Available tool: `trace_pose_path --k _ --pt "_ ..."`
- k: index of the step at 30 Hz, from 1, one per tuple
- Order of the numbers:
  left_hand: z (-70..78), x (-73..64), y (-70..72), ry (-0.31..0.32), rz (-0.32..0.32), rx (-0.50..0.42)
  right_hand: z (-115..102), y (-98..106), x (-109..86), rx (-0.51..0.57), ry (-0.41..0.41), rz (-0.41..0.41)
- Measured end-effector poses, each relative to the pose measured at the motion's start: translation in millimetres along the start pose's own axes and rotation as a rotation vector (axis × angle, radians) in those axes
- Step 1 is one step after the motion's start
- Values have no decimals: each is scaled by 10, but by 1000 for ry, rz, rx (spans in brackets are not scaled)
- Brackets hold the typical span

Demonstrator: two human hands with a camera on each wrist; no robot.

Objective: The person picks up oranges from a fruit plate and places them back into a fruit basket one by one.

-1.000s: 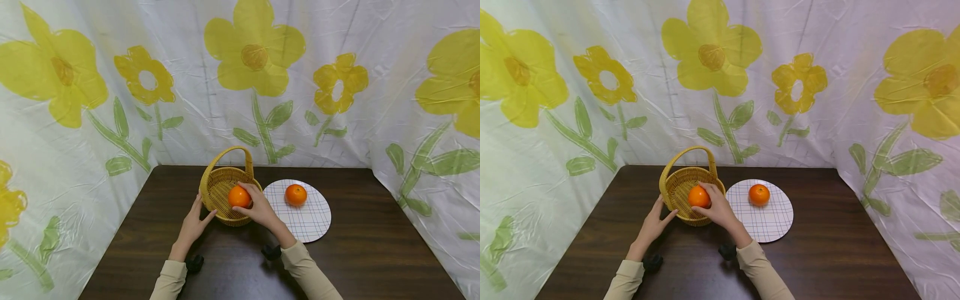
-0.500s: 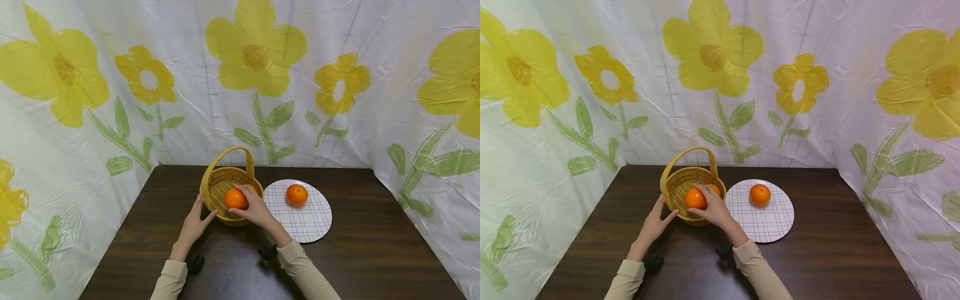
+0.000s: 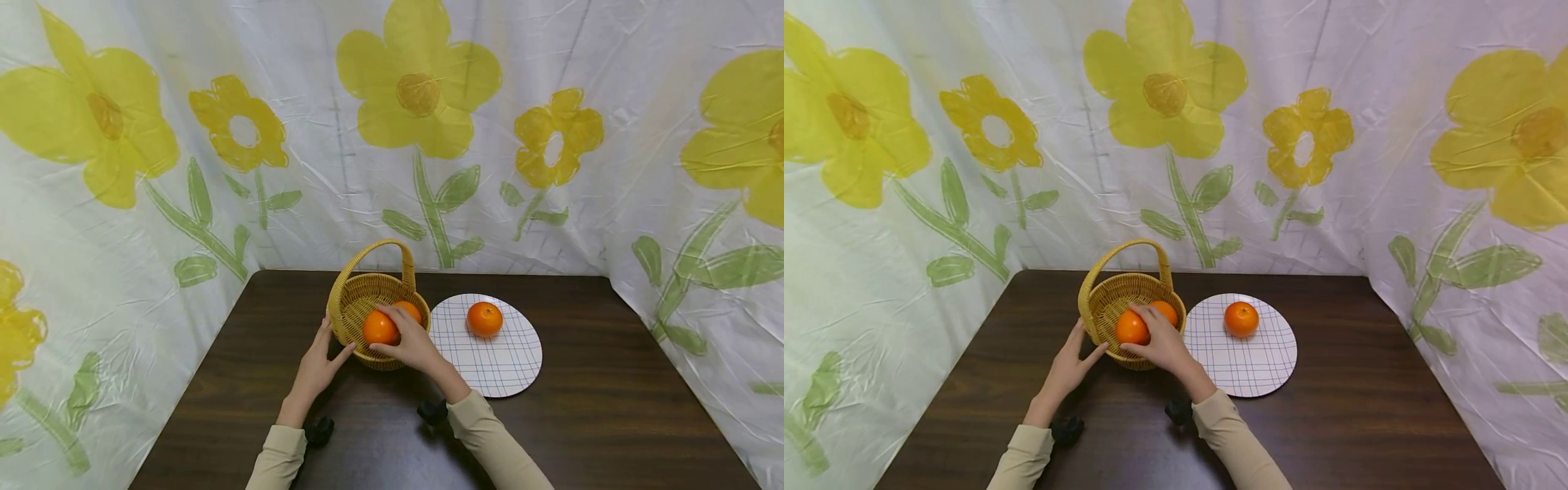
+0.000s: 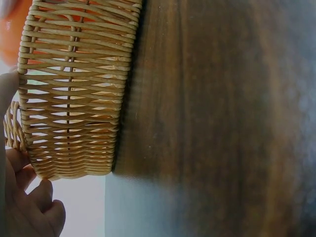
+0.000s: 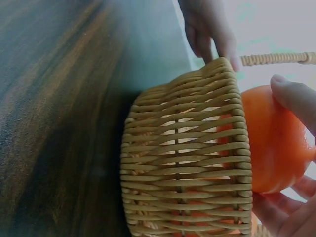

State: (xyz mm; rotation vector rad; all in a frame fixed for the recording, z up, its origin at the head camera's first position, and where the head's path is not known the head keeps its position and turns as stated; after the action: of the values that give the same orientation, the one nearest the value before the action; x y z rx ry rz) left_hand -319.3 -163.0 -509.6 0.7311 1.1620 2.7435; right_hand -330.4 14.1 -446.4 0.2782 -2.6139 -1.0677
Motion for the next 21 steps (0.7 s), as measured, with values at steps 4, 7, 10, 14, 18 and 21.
trace_pose_path --k 4,7,10,14,18,21 --pt "-2 2 -5 3 -4 -3 24 -57 17 -28 -18 -17" --pt "2 -1 -5 4 -6 -7 21 -88 21 -41 -23 -29" --pt "11 -4 -1 2 -5 -10 9 -109 18 -48 -19 -38" --pt "22 -5 5 -3 -1 -9 -8 -127 16 -48 -5 -45" --pt "24 1 5 -6 -2 -6 -6 -146 25 -50 4 -46" --pt "21 9 3 -8 -3 0 0 -156 33 -52 7 -43"
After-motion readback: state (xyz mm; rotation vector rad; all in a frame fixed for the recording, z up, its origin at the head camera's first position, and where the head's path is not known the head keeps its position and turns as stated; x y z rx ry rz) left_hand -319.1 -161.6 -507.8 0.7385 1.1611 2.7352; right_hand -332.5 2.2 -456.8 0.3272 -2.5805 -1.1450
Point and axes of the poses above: each hand's wrist, its own x-axis towards the middle knuckle, its own y-axis out of the back of the hand, z = x × y, the point moved 10 cm from there along x, towards the middle knuckle, and after that the axes turned 15 degrees about -y, right-handed, at the moved point
